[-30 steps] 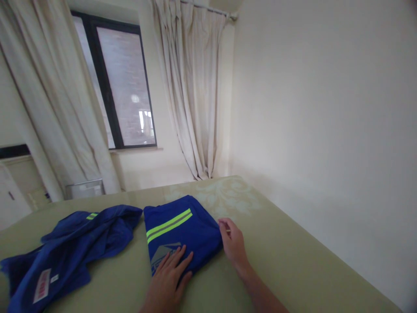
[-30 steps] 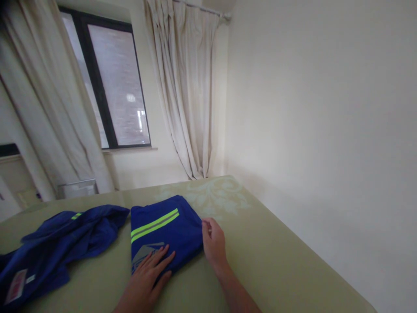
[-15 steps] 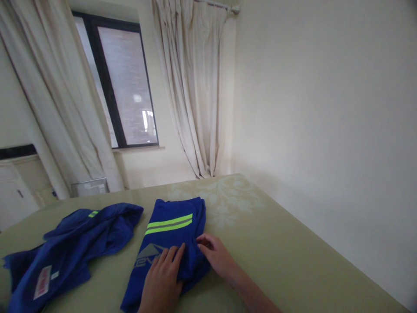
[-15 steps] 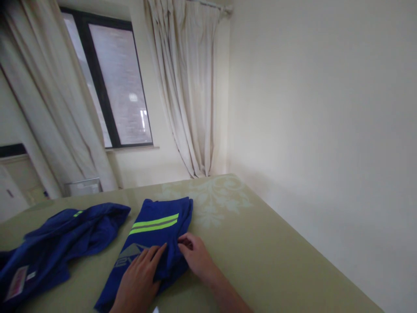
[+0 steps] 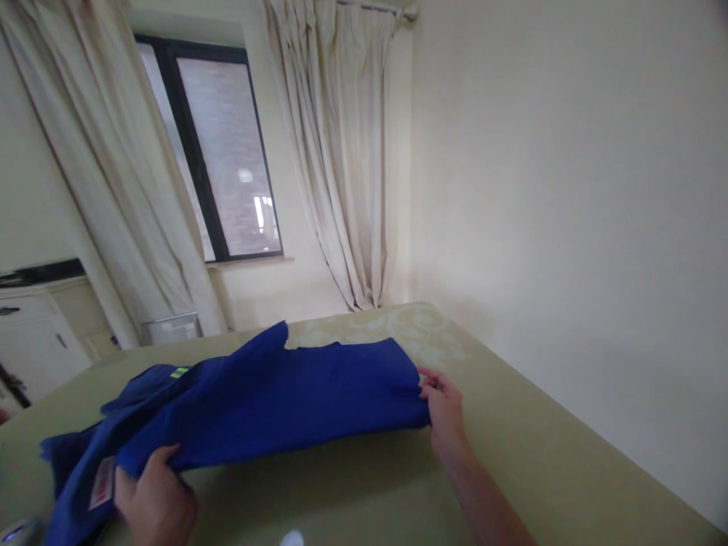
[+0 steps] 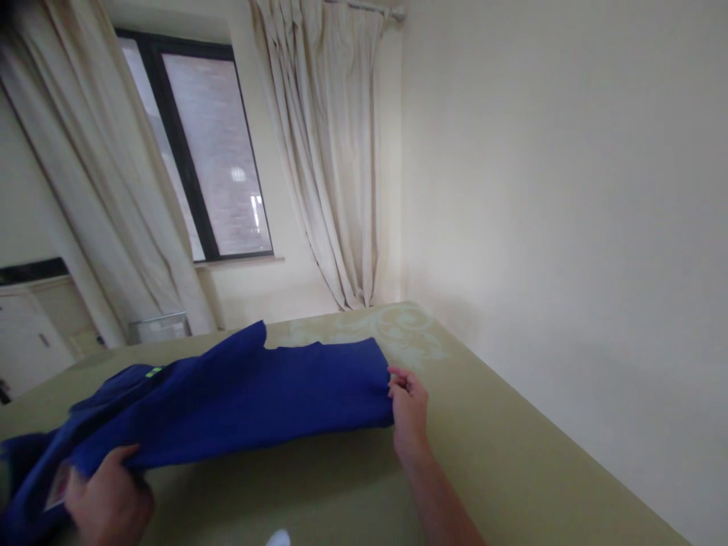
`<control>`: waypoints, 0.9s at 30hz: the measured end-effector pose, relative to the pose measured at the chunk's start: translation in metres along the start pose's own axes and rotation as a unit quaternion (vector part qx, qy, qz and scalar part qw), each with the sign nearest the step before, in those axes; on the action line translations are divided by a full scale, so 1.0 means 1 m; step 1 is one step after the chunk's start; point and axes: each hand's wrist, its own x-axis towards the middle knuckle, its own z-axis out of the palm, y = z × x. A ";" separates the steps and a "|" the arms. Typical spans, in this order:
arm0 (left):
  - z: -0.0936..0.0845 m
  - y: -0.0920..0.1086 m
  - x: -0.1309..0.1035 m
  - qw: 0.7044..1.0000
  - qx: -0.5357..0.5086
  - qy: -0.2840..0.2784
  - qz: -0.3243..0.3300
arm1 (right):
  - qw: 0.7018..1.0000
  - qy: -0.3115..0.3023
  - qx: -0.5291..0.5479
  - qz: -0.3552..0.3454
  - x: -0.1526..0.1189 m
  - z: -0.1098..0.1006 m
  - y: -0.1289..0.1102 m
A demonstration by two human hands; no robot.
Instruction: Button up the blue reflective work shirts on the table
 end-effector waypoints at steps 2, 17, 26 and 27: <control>-0.002 0.005 0.005 0.999 0.016 0.050 -0.001 | 0.997 0.028 -0.058 -0.041 0.007 -0.014 -0.007; 0.039 -0.032 0.006 0.904 0.305 -0.276 0.113 | 0.906 -0.090 -0.400 -0.104 0.037 -0.023 0.047; 0.027 0.004 -0.018 0.912 0.306 -0.163 0.221 | 0.894 -0.094 -0.416 -0.140 0.036 -0.023 0.037; 0.027 0.009 -0.021 0.918 0.280 -0.149 0.239 | 0.899 -0.086 -0.404 -0.145 0.035 -0.023 0.034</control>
